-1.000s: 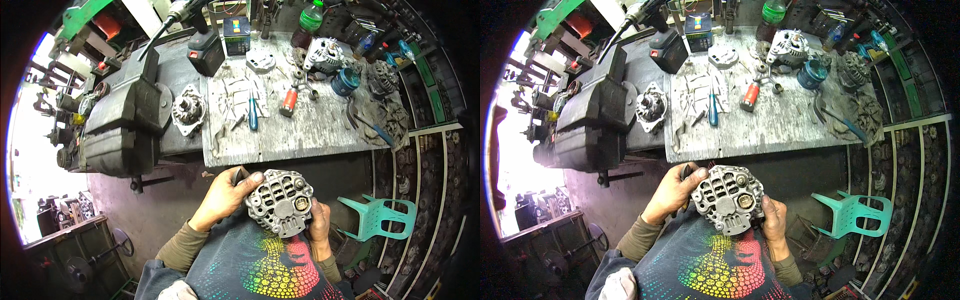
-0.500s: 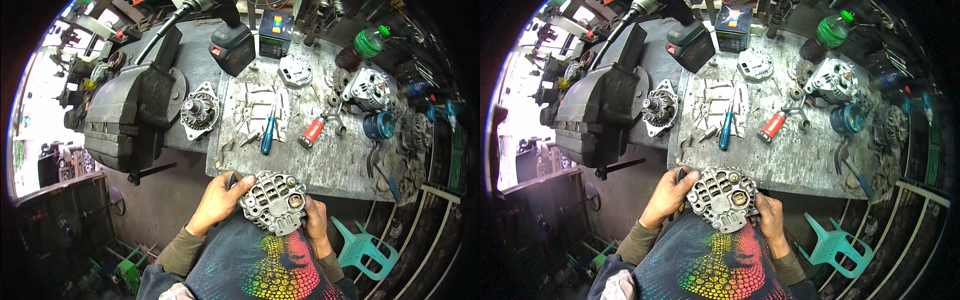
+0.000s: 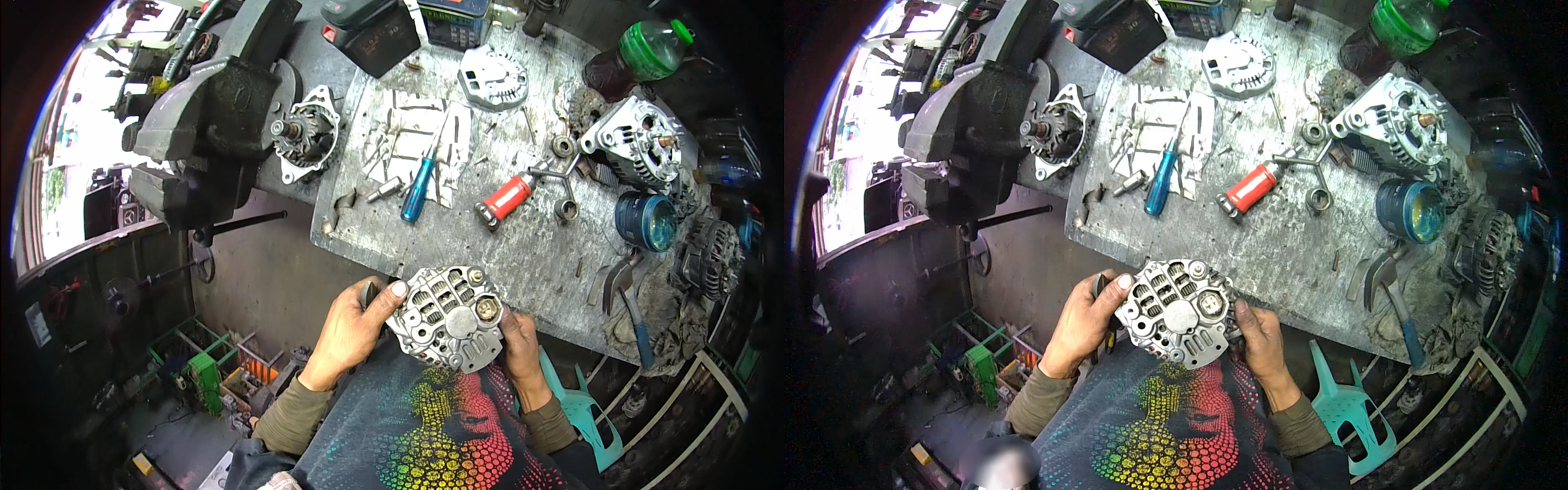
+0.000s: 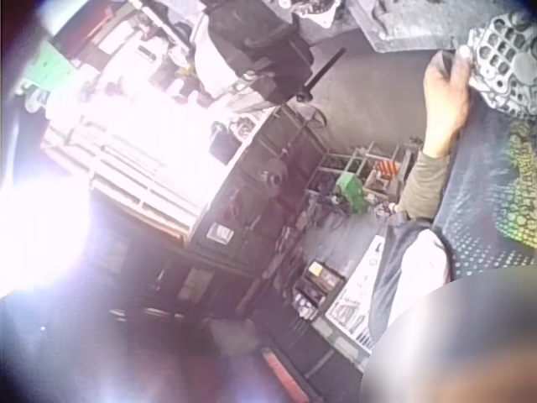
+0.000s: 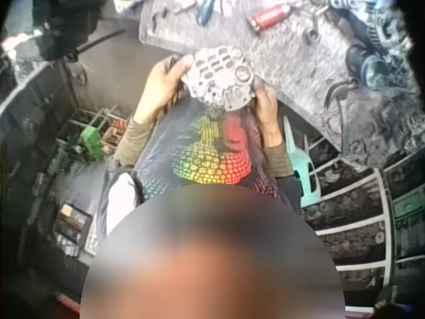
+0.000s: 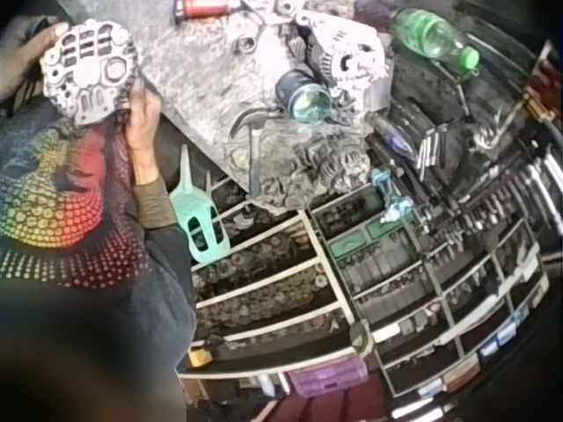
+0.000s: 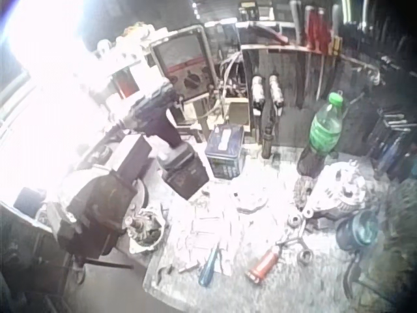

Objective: The person disassembles and reassembles an alternator on a workbench. They remove the rear housing, inspect the stator, use a power drill to remove and install bolts, and hammer a component into place. The person handles multiple alternator parts and tools throughout the process.

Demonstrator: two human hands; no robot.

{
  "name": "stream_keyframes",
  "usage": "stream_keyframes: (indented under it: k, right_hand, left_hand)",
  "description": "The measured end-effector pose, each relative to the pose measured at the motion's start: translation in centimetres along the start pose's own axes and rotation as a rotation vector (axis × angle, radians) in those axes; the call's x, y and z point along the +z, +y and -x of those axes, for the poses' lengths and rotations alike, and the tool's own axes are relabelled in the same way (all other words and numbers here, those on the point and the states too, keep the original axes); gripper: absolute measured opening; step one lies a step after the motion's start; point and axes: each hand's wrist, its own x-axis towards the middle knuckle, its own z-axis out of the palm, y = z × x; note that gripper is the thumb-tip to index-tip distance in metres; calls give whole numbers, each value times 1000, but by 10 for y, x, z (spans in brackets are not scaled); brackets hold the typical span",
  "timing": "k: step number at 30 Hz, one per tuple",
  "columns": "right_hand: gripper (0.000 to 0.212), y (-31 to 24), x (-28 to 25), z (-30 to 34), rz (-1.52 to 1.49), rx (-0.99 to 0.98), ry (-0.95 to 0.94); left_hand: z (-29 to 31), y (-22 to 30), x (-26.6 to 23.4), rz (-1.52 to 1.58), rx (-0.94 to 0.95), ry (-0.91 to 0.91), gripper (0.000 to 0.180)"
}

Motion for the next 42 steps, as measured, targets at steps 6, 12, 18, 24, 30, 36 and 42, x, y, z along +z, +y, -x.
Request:
stream_keyframes:
  k: [6,12,18,24,30,36,42]
  right_hand:
    - [61,3,-18,6,43,3,2]
    - [62,-10,-35,15,229,-77,8]
    - [62,-18,-39,21,245,-135,48]
    - [61,-20,-40,28,211,-62,48]
    - [59,-24,-40,31,173,-71,52]
    - [58,-26,-38,34,112,35,21]
    - [52,-23,-36,37,61,71,8]
  left_hand:
    - [-1,-2,22,28,-83,-13,53]
    - [-5,-6,35,43,-64,-35,49]
    - [-10,-9,42,78,-69,-76,45]
    - [-14,-18,45,150,-29,-144,47]
    - [-13,-24,48,202,-57,-155,47]
    - [-12,-30,45,189,-82,-144,46]
    - [-8,-29,45,196,-153,-129,44]
